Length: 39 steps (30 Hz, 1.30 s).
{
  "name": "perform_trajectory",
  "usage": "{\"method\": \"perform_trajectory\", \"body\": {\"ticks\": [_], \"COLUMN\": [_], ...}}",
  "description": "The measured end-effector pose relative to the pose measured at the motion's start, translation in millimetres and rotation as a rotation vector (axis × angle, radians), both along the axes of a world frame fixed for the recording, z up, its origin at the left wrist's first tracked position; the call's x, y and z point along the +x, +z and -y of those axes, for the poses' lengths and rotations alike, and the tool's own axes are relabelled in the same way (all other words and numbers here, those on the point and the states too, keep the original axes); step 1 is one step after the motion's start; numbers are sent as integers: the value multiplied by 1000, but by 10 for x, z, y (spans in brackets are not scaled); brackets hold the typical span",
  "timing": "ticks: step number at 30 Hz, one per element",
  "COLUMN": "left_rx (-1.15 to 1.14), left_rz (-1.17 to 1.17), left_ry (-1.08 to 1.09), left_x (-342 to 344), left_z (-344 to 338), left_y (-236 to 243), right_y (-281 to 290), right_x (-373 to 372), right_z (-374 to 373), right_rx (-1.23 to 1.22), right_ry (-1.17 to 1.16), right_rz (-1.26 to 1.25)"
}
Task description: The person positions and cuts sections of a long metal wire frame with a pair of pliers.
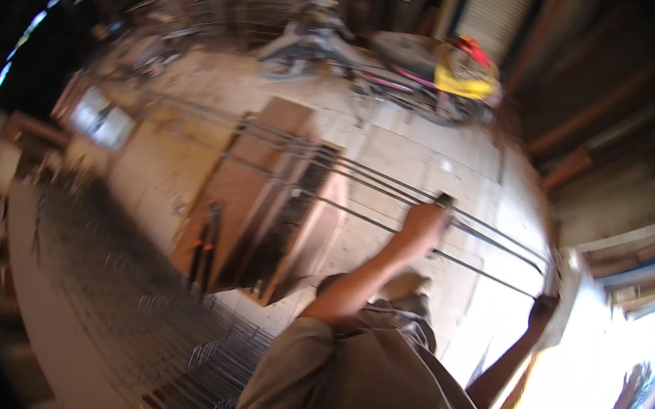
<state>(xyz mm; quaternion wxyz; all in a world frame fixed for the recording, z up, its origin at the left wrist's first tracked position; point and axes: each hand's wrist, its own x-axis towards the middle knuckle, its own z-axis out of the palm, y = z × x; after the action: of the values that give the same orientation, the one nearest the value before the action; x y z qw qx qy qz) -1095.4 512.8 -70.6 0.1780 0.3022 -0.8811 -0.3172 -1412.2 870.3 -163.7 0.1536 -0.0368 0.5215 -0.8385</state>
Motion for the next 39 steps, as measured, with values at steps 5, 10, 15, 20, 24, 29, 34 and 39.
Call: {"method": "perform_trajectory", "body": {"ticks": [5, 10, 15, 20, 24, 29, 34, 39], "left_rx": [-201, -305, -285, -228, -177, -211, -149, 390], "left_rz": [-113, 124, -2, 15, 47, 22, -156, -132], "left_ry": [-160, -250, -143, -138, -138, -111, 7, 58], "left_x": [514, 601, 548, 545, 527, 518, 664, 1091], "left_z": [-133, -365, -412, -404, -413, -461, -586, -946], "left_y": [455, 117, -41, 43, 59, 93, 181, 563], "right_y": [219, 493, 52, -32, -88, -239, 3, 1046], "right_x": [252, 990, 1435, 1894, 2237, 2416, 2457, 2660], "right_z": [119, 428, 380, 651, 881, 972, 1037, 1194], "right_rx": [-250, 243, 406, 540, 622, 707, 738, 492], "right_ry": [74, -317, -185, 41, 241, 560, 874, 934], "right_rz": [199, 172, 212, 182, 174, -39, -466, -533]}}
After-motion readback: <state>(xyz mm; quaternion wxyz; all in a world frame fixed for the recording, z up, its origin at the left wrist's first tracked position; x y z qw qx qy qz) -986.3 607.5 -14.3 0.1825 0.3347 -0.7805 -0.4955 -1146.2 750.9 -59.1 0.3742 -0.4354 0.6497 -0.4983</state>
